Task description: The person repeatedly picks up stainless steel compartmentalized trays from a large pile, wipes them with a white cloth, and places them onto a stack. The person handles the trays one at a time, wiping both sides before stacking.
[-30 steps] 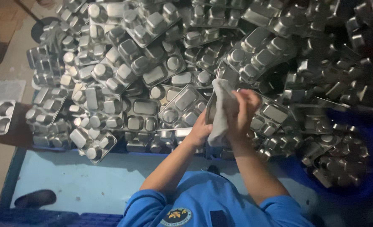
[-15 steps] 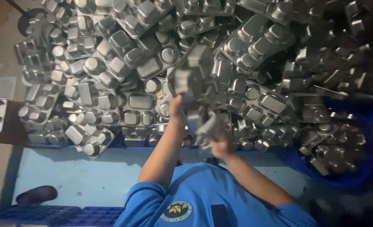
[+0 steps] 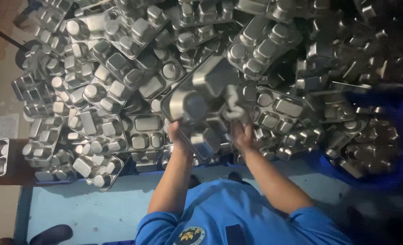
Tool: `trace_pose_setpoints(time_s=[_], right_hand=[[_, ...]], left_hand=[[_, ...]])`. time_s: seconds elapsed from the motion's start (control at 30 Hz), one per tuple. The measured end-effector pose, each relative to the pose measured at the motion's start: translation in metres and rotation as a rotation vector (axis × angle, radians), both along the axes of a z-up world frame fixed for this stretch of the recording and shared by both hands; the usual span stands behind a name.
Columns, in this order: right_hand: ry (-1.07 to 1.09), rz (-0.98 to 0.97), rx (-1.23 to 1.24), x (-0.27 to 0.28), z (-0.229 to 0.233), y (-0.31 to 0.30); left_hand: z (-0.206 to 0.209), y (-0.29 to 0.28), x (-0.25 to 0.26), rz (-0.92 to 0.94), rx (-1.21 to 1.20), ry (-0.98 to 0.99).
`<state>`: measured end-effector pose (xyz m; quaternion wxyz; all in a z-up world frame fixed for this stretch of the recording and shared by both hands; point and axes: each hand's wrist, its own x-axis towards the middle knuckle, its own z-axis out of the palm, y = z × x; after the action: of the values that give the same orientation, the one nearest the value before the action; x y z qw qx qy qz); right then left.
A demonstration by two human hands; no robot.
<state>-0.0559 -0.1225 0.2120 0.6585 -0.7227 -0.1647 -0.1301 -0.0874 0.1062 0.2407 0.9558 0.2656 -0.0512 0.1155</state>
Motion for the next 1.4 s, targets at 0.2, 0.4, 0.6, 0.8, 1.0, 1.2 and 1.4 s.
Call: trace_pose_setpoints(time_s=[0.2, 0.4, 0.6, 0.8, 1.0, 1.2, 1.4], right_hand=[[0.633, -0.118, 0.767, 0.038, -0.01, -0.078], [0.366, 0.116, 1.216, 0.08, 0.064, -0.105], [0.25, 0.337, 0.926, -0.011, 0.1, -0.035], [0.016, -0.165, -0.172, 0.043, 0.123, -0.067], [0.61, 0.305, 0.342, 0.069, 0.142, -0.097], [0.794, 0.479, 1.02, 0.007, 0.12, -0.053], [0.789, 0.199, 0.806, -0.049, 0.075, -0.026]], left_hand=[[0.015, -0.008, -0.006, -0.163, 0.064, -0.031], [0.047, -0.07, -0.019, -0.56, 0.59, -0.275], [0.088, -0.083, -0.002, -0.395, 0.959, -0.434], [0.094, -0.074, -0.012, -0.449, 0.977, -0.51], [0.067, -0.044, -0.027, -0.358, 0.346, -0.292], [0.04, -0.073, -0.013, -0.243, -0.049, -0.102], [0.079, -0.09, 0.026, -0.377, 0.374, -0.214]])
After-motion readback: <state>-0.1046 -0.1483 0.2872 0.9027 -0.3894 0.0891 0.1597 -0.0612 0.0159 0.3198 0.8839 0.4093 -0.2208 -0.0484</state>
